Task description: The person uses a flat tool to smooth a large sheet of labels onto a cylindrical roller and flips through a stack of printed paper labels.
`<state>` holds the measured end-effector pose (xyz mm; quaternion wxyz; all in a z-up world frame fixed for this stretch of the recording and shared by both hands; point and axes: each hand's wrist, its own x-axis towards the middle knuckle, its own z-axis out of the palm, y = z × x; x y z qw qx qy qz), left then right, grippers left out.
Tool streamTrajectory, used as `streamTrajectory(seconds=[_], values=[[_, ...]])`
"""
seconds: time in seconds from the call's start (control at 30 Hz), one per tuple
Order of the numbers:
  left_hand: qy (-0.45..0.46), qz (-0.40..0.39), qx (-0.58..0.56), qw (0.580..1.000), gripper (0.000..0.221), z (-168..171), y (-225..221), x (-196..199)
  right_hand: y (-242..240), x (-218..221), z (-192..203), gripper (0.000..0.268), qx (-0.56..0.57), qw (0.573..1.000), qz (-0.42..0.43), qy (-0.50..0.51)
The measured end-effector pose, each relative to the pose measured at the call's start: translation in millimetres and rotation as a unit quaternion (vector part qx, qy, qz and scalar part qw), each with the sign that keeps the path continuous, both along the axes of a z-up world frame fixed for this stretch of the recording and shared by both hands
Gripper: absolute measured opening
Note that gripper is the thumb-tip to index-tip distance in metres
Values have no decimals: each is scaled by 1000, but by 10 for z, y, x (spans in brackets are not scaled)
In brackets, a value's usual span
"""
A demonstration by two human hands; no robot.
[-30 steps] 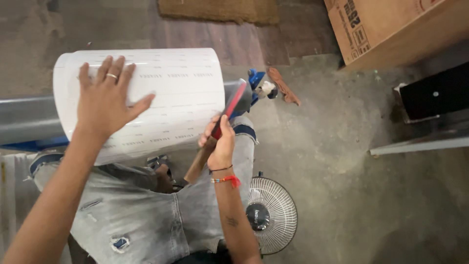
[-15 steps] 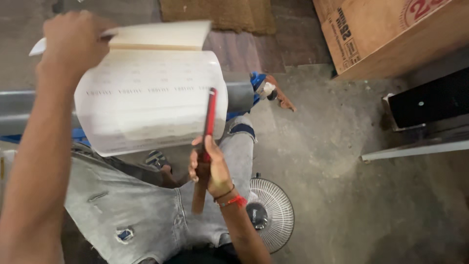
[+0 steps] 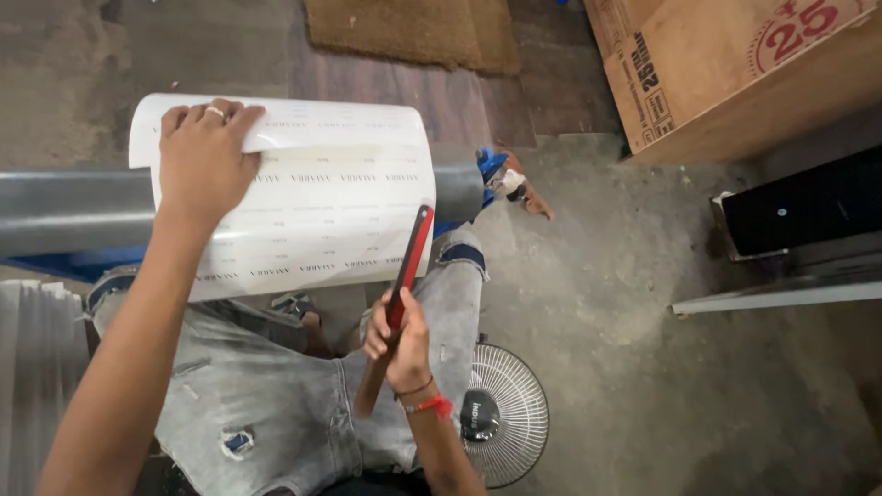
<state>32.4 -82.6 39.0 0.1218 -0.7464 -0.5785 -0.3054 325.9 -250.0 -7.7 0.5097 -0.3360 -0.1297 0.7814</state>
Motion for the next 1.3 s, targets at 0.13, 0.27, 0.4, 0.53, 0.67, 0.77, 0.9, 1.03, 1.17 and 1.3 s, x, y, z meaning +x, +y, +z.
streamTrajectory(seconds=[0.13, 0.27, 0.4, 0.53, 0.67, 0.77, 0.9, 1.03, 1.17, 1.3], values=[[-10, 30, -63, 998, 38, 308, -17, -31, 140, 7, -28, 31, 28, 996, -34, -82], [-153, 9, -140, 978, 27, 397, 156, 48, 376, 76, -109, 32, 28, 993, -60, -98], [61, -19, -68, 996, 60, 151, -28, 289, 701, -123, 39, 33, 48, 986, -156, -40], [125, -24, -11, 992, 92, -52, -613, 355, 354, -607, 310, 41, -16, 999, 4, -40], [204, 26, -101, 973, 86, 284, -780, 396, 119, -437, 529, 30, 11, 984, 178, 10], [85, 46, -112, 989, 53, 502, -183, 130, 157, -238, 465, 35, 68, 986, 153, -23], [0, 44, -170, 984, 18, 344, 773, -174, 351, -105, 395, 30, 43, 997, 59, -38], [-6, -21, -121, 992, 25, -134, 715, -159, 394, -101, 308, 30, 32, 998, 11, -46], [2, -44, 23, 999, 44, -95, 5, -1, 207, -43, 81, 31, 31, 998, -12, -47], [26, 9, -53, 998, 45, 461, -97, 120, 394, 14, -87, 32, 32, 997, -22, -60]])
